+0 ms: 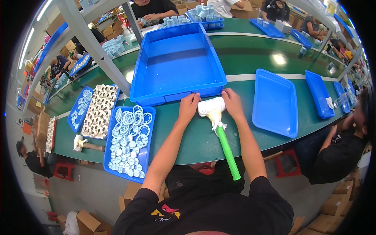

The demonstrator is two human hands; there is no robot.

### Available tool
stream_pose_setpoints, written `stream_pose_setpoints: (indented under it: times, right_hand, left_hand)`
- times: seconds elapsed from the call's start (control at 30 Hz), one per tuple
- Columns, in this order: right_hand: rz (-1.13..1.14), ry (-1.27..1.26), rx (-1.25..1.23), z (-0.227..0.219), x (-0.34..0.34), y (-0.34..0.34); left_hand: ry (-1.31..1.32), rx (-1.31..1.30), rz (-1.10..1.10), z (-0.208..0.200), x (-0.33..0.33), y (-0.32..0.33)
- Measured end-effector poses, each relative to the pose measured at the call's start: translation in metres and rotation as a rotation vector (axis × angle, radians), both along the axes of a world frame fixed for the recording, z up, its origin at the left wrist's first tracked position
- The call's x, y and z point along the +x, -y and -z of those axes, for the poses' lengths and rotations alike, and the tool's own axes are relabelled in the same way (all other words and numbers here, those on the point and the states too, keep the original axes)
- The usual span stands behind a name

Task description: Assemble small electronic components, specifically cooling fans, by fitting plastic rings and housing pieces together on an assembly line.

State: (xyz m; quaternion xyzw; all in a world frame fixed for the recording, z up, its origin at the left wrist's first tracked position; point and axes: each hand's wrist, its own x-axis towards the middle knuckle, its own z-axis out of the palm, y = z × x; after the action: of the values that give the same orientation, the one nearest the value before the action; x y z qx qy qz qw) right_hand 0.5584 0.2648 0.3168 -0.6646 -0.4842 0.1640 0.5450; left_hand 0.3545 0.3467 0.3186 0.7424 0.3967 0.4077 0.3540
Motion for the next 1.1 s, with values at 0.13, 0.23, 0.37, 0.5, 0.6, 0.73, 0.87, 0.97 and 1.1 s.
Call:
stream_pose_setpoints:
  times: [0.13, 0.23, 0.37, 0.5, 0.6, 0.73, 0.87, 0.97, 1.1]
  right_hand:
    - [-0.004, 0.004, -0.004, 0.0000, 0.0011, 0.0002]
    - [-0.003, 0.015, 0.000, 0.0003, 0.0009, -0.0001]
    - [-0.005, 0.008, 0.015, 0.0011, 0.0008, -0.0001]
    - [-0.003, -0.001, 0.001, 0.0017, 0.0011, -0.0004]
    - [-0.001, 0.016, 0.007, 0.0018, 0.0009, -0.0009]
    - [0.000, 0.016, 0.010, -0.0015, -0.0005, 0.0009]
    - [0.003, 0.015, 0.007, -0.0025, -0.0012, 0.0012]
    - [-0.007, -0.003, 0.000, -0.0012, -0.0005, 0.0005]
    - [-0.001, 0.007, 0.005, 0.0004, 0.0000, 0.0003]
  left_hand:
    - [0.001, -0.008, 0.004, -0.0016, 0.0000, 0.0010]
    - [0.007, -0.005, 0.004, -0.0015, -0.0004, 0.0015]
    - [0.003, -0.014, 0.005, -0.0020, -0.0003, 0.0017]
    - [0.008, -0.020, 0.007, -0.0019, -0.0001, 0.0018]
    - [0.005, -0.006, 0.004, -0.0012, -0.0004, 0.0009]
    - [0.030, -0.012, 0.013, -0.0018, -0.0003, 0.0019]
    - [0.020, -0.020, 0.010, -0.0024, -0.0005, 0.0019]
    - [0.030, -0.007, 0.010, -0.0010, -0.0006, 0.0014]
    - [-0.007, 0.000, 0.008, -0.0035, -0.0006, 0.0019]
